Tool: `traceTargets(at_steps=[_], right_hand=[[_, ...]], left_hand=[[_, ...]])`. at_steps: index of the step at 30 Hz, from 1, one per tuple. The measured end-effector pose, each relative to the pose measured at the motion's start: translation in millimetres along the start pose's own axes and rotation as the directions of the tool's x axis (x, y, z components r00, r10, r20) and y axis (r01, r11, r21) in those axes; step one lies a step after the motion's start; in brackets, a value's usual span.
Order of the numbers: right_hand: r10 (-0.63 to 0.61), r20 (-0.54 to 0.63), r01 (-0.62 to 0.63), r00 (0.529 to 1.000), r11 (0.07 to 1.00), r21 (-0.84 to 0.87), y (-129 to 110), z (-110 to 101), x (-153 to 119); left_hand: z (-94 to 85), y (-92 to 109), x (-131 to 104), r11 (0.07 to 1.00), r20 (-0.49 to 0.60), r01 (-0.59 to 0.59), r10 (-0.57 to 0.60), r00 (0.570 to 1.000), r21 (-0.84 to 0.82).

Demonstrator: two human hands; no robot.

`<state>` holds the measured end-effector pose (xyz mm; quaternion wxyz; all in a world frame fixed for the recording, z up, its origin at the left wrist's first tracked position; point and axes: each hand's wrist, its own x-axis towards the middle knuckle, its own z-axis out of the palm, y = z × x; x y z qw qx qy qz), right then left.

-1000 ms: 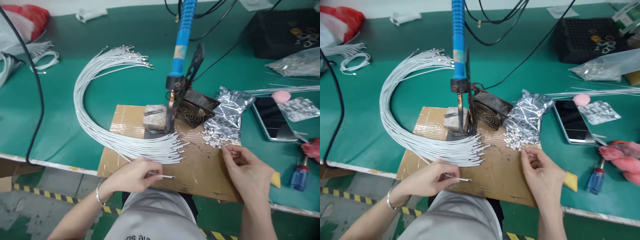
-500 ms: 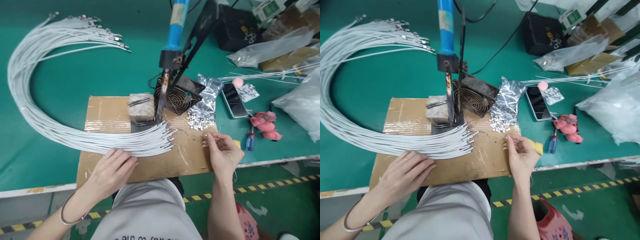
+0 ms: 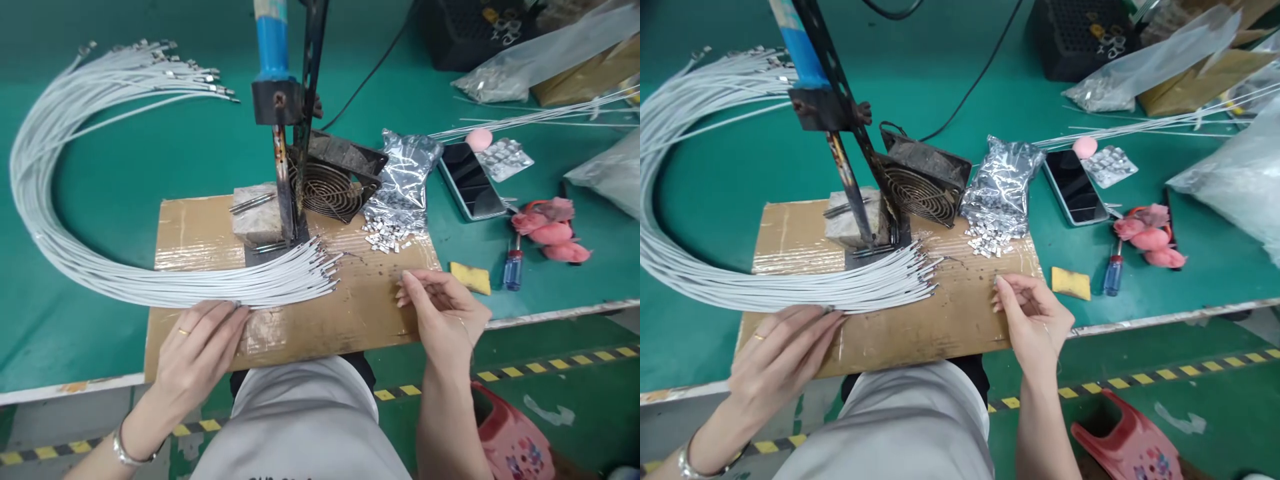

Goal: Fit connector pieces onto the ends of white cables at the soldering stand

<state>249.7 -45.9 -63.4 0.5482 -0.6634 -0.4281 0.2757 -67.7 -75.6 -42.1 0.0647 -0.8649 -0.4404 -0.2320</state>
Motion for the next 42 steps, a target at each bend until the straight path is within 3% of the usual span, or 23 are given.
traceTargets(at_steps=[3,7,10,13,17,19,21,24,27,31,42], right_hand=[[0.008,0.006,-0.008,1.0,1.0,0.012,0,0,0],[0.019,0.014,-0.02,1.0,1.0,0.018,-4,3,-1],[0.04,0.07,-0.044,0.997,0.998,0.051,-10,6,-4],[0.081,0.13,-0.094,0.988,0.991,0.094,-14,11,-9],[0.15,0.228,-0.187,0.962,0.971,0.148,-18,21,-17],[0.159,0.278,-0.213,0.947,0.962,0.173,-20,26,-20],[0.165,0.326,-0.236,0.931,0.953,0.192,-24,29,-24],[0.182,0.414,-0.281,0.892,0.94,0.192,-29,33,-30],[0.207,0.496,-0.334,0.843,0.925,0.181,-33,37,-35],[0.203,0.581,-0.38,0.788,0.903,0.2,-38,45,-38],[0.116,0.657,-0.361,0.745,0.898,0.252,-46,55,-42]], left_hand=[[-0.4,1,0,0.999,0.022,0.028,-0.029,0.999,0.044],[-7.8,-4,6,0.998,0.166,0.051,-0.055,0.985,0.026],[-25.0,-12,12,0.974,0.275,0.155,-0.105,0.956,-0.166],[-42.2,-13,21,0.872,0.398,0.277,-0.105,0.912,-0.404],[-43.3,5,41,0.724,0.568,0.41,-0.031,0.823,-0.555],[-33.8,17,53,0.623,0.677,0.539,-0.02,0.736,-0.567],[-21.2,25,62,0.457,0.753,0.684,-0.044,0.656,-0.569],[-3.5,31,65,0.126,0.766,0.782,-0.16,0.623,-0.61],[6.7,31,61,-0.084,0.733,0.747,-0.293,0.614,-0.659],[10.5,33,54,-0.192,0.724,0.716,-0.379,0.576,-0.671],[3.9,38,52,-0.359,0.784,0.698,-0.319,0.532,-0.62]])
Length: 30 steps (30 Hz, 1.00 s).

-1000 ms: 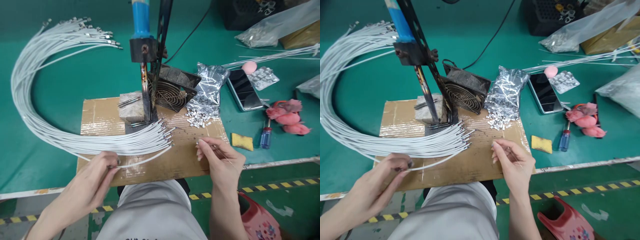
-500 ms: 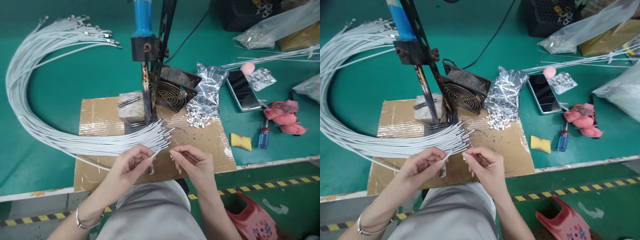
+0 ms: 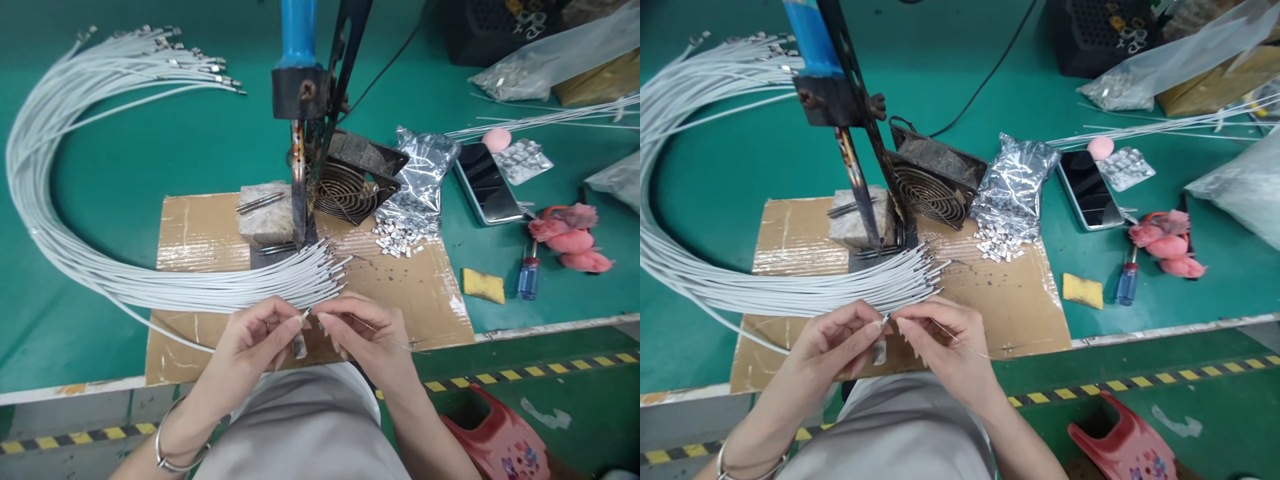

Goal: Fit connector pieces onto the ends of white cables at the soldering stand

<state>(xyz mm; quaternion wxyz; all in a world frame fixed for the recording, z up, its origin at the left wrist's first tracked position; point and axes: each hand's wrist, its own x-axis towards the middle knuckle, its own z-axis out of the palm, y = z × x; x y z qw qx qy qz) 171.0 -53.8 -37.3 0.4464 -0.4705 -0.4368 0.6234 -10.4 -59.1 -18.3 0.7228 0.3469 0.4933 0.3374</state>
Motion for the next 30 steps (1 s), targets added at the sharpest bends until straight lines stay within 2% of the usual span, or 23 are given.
traceTargets(at_steps=[19,30], right_hand=[[-0.09,0.019,0.091,0.996,0.99,-0.11,-3.1,1.8,0.7],[-0.12,0.028,0.123,0.992,0.979,-0.16,-2.7,2.1,-2.2]], left_hand=[[1.8,-2.5,4.1,0.997,0.003,0.029,-0.029,1.0,-0.077],[4.3,-1.1,4.5,1.0,-0.041,-0.002,0.002,0.999,-0.002]])
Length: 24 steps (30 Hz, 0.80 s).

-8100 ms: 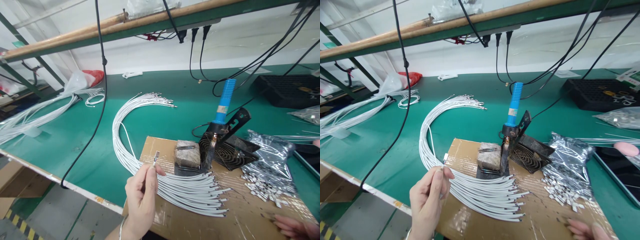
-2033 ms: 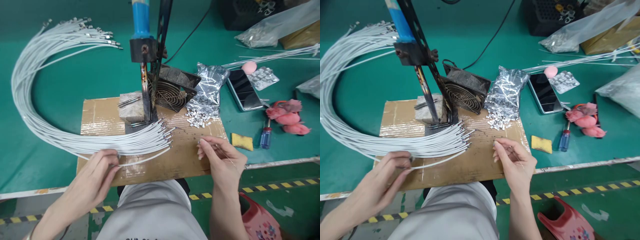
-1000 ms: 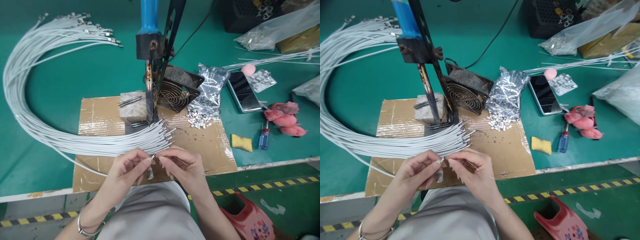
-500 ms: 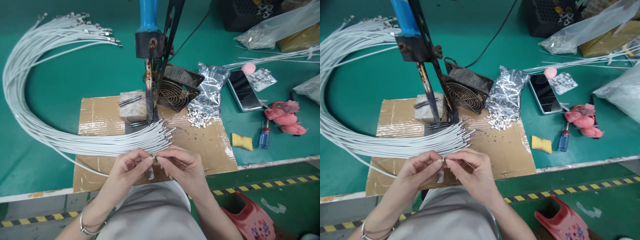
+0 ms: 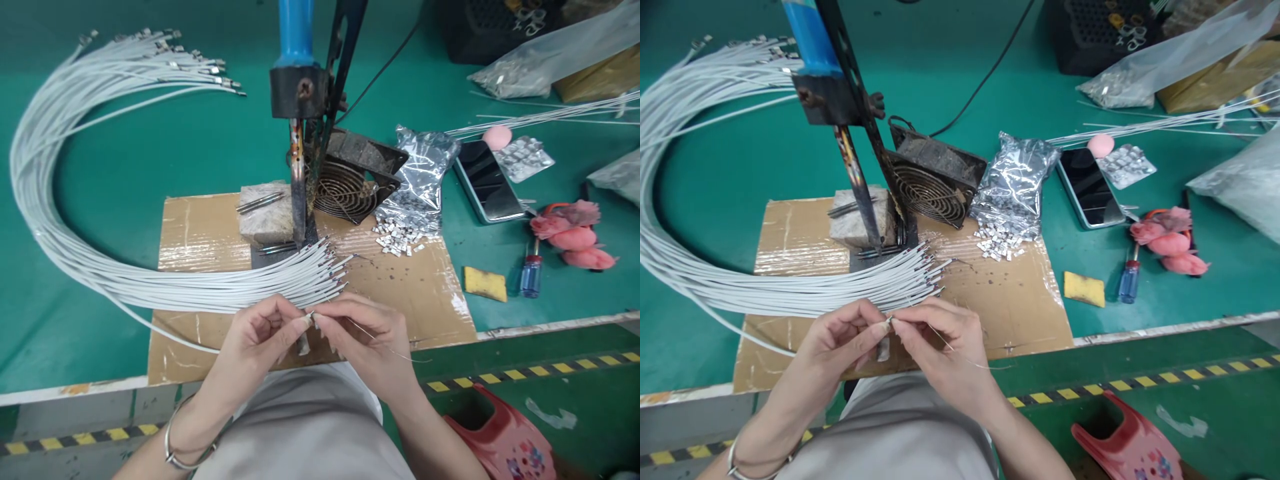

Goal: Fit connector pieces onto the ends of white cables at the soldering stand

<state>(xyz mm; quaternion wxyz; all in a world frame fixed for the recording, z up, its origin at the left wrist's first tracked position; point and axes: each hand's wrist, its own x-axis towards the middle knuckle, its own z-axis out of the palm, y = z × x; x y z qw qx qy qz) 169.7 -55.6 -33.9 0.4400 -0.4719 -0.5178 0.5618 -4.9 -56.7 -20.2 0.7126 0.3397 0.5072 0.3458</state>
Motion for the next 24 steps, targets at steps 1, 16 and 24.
traceTargets(at_steps=[1,16,24], right_hand=[[0.0,0.001,0.0,1.0,1.0,-0.002,-0.2,-0.1,-0.1],[0.191,-0.002,-0.184,0.982,0.949,0.256,5.0,5.6,-1.2],[0.263,0.078,-0.274,0.962,0.913,0.303,8.5,0.6,-0.3]], left_hand=[[-0.2,-0.4,-0.2,1.0,0.001,-0.002,0.002,1.0,0.005],[1.5,0.6,-0.7,0.996,-0.041,-0.075,0.077,0.996,0.056],[-1.7,-1.6,-3.0,0.994,-0.003,-0.05,0.051,0.999,0.098]])
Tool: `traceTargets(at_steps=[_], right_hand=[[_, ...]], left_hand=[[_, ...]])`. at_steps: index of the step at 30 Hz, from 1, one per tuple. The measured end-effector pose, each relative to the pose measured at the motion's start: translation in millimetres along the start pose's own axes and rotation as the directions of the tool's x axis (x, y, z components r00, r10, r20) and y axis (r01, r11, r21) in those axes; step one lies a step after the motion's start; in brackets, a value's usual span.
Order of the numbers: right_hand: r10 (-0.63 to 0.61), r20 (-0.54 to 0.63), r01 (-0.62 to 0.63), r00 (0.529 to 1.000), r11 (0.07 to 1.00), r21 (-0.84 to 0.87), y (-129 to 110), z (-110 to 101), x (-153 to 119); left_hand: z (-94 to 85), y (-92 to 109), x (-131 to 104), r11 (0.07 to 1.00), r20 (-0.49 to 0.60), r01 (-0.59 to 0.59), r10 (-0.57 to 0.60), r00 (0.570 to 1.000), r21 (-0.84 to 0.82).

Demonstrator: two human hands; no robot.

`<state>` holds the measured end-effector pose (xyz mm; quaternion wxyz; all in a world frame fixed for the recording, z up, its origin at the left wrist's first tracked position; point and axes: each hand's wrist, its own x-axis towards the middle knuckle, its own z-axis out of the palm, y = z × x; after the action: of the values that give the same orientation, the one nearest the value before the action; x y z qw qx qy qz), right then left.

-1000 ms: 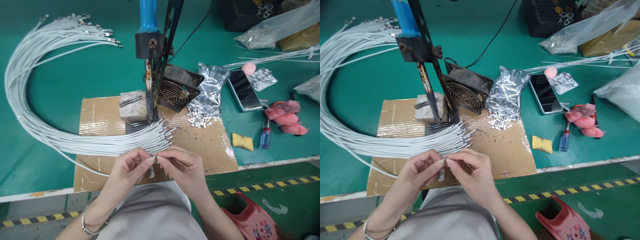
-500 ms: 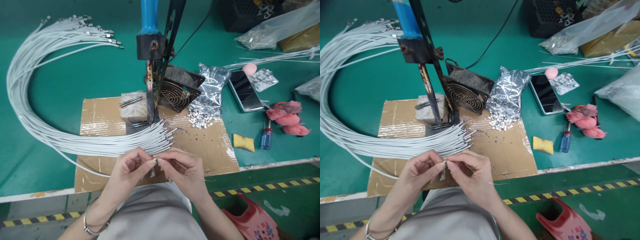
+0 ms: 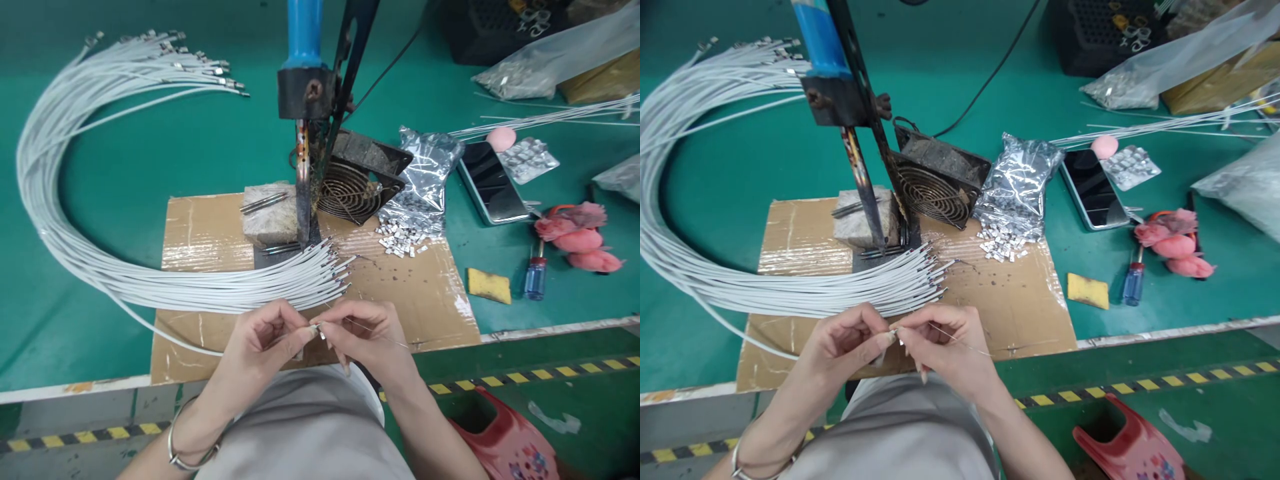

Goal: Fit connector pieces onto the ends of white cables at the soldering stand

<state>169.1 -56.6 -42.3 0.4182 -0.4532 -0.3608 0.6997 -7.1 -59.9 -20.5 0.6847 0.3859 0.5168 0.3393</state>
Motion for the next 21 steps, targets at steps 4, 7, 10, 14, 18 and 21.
traceTargets(at_steps=[4,7,10,14,18,21], right_hand=[[-0.068,-0.016,0.065,0.998,0.988,-0.142,-3,-1,-1],[-0.085,-0.006,0.082,0.996,0.977,-0.197,-6,0,-1],[-0.062,0.03,0.066,0.998,0.982,-0.174,-8,0,-1],[-0.061,0.027,0.065,0.998,0.978,-0.2,-11,0,-2],[-0.032,-0.017,0.028,0.999,0.983,-0.18,-10,3,-4],[-0.013,-0.087,0.006,0.996,0.997,-0.076,-4,10,-3]], left_hand=[[-2.2,-4,0,0.996,0.023,-0.042,0.04,0.999,0.081],[-1.1,-6,0,0.989,-0.019,-0.071,0.073,0.997,0.126],[1.2,-6,0,0.985,-0.057,-0.097,0.106,0.993,0.145],[2.5,-3,-2,0.976,-0.066,-0.125,0.139,0.988,0.177],[3.8,-3,-4,0.971,-0.085,-0.14,0.159,0.984,0.194],[7.7,-4,-5,0.968,-0.122,-0.154,0.181,0.976,0.199]])
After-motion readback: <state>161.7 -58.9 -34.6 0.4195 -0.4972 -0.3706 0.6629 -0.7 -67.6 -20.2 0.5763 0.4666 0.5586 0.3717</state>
